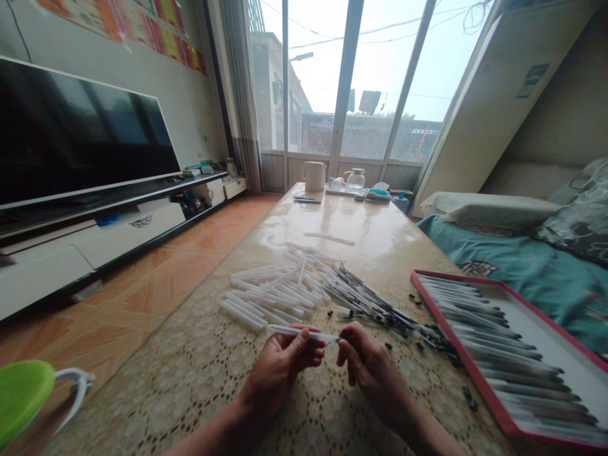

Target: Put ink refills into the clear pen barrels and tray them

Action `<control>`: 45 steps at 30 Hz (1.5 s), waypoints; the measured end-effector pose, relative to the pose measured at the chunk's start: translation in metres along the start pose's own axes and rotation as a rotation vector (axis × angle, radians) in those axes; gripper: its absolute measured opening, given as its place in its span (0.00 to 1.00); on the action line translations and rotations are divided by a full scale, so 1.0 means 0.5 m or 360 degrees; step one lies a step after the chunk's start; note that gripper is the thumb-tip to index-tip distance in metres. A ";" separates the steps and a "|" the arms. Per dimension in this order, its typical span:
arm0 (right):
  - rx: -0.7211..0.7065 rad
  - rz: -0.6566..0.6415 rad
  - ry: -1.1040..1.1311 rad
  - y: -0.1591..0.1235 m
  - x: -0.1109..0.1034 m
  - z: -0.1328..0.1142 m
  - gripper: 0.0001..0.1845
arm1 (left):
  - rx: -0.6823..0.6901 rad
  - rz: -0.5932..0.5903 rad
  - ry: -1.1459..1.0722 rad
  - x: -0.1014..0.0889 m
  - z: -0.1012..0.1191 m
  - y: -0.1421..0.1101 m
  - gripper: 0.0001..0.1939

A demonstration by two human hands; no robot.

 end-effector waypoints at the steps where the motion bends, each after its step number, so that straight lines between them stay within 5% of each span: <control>1: -0.0003 0.0002 -0.0017 0.000 0.001 0.001 0.17 | -0.0004 -0.0009 0.0010 0.001 0.000 0.000 0.11; 4: -0.0003 0.0016 -0.0075 0.000 0.002 0.003 0.23 | -0.0011 -0.0020 0.0035 0.003 0.000 0.001 0.12; 10: -0.0019 0.0005 -0.0146 0.000 0.002 0.005 0.15 | -0.0004 -0.0034 -0.0007 -0.003 -0.007 0.005 0.13; 14: -0.0069 0.0013 -0.0229 -0.001 0.003 0.004 0.22 | 0.0005 -0.0090 -0.0010 0.001 -0.007 0.005 0.12; 20: -0.0031 -0.0009 -0.0233 -0.004 0.002 0.004 0.12 | 0.0006 -0.0060 -0.0002 0.000 -0.005 0.006 0.12; 25: -0.0035 -0.0022 -0.0248 -0.001 0.006 0.008 0.20 | 0.0009 -0.0084 0.0006 0.002 -0.006 0.006 0.12; 30: -0.0026 -0.0040 -0.0216 -0.002 0.007 0.012 0.13 | 0.0016 -0.0073 -0.0011 0.000 -0.006 0.007 0.13; 45: -0.0018 -0.0064 -0.0139 -0.002 0.009 0.007 0.22 | 0.0031 -0.0166 0.0022 0.005 -0.010 0.006 0.11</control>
Point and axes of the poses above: each hand's wrist, its own y-axis towards the middle knuckle, its own x-axis out of the palm, z = x × y, the point moved 8 cm from there along y, towards the middle knuckle, and after that the axes turned 14 degrees about x, right-handed, at the moved point
